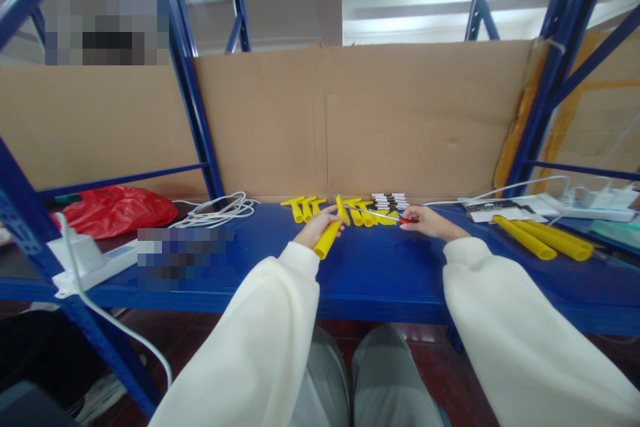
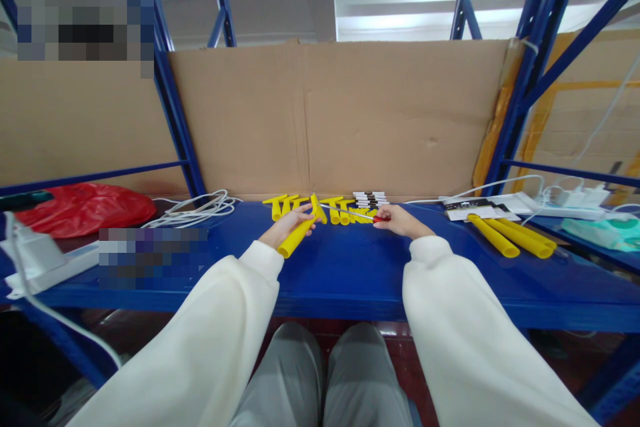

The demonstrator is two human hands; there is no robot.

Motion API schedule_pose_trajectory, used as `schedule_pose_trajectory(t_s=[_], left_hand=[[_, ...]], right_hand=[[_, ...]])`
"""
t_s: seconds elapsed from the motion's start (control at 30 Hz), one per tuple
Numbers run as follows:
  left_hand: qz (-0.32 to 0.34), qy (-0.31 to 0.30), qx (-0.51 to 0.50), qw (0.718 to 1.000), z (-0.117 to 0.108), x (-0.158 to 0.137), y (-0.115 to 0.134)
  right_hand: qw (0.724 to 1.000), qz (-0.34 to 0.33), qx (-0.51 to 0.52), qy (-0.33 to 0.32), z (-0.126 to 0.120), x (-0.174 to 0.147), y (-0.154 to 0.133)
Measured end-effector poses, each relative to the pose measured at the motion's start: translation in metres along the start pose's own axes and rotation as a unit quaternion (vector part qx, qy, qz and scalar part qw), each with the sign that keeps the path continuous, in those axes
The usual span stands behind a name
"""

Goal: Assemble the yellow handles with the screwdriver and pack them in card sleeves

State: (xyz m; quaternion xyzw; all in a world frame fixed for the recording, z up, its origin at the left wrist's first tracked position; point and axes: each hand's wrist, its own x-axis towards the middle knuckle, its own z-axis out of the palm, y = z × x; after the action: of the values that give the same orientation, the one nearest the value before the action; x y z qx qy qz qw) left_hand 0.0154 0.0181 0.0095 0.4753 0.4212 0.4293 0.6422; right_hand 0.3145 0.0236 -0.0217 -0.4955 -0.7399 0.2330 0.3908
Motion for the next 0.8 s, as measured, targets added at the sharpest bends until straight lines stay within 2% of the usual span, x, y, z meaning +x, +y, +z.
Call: schedule_pose_trajectory(t_s=[0.43,0.57,0.8], left_hand=[[-0.003,-0.003,0.009,1.000,-0.003,0.006,-0.003],[0.000,0.021,0.035,0.999,0.002,0.000,-0.002],[0.038,0.070,0.114,0.990,0.004,-0.005,-0.003]], right_hand=[[1.000,-0.004,-0.009,0.007,0.000,0.001,0.004],[0.999,-0.019,-0.026,0.006,-0.001,0.003,0.006],[0.986,-0.086,-0.132,0.055,-0.002,0.005,0.008]])
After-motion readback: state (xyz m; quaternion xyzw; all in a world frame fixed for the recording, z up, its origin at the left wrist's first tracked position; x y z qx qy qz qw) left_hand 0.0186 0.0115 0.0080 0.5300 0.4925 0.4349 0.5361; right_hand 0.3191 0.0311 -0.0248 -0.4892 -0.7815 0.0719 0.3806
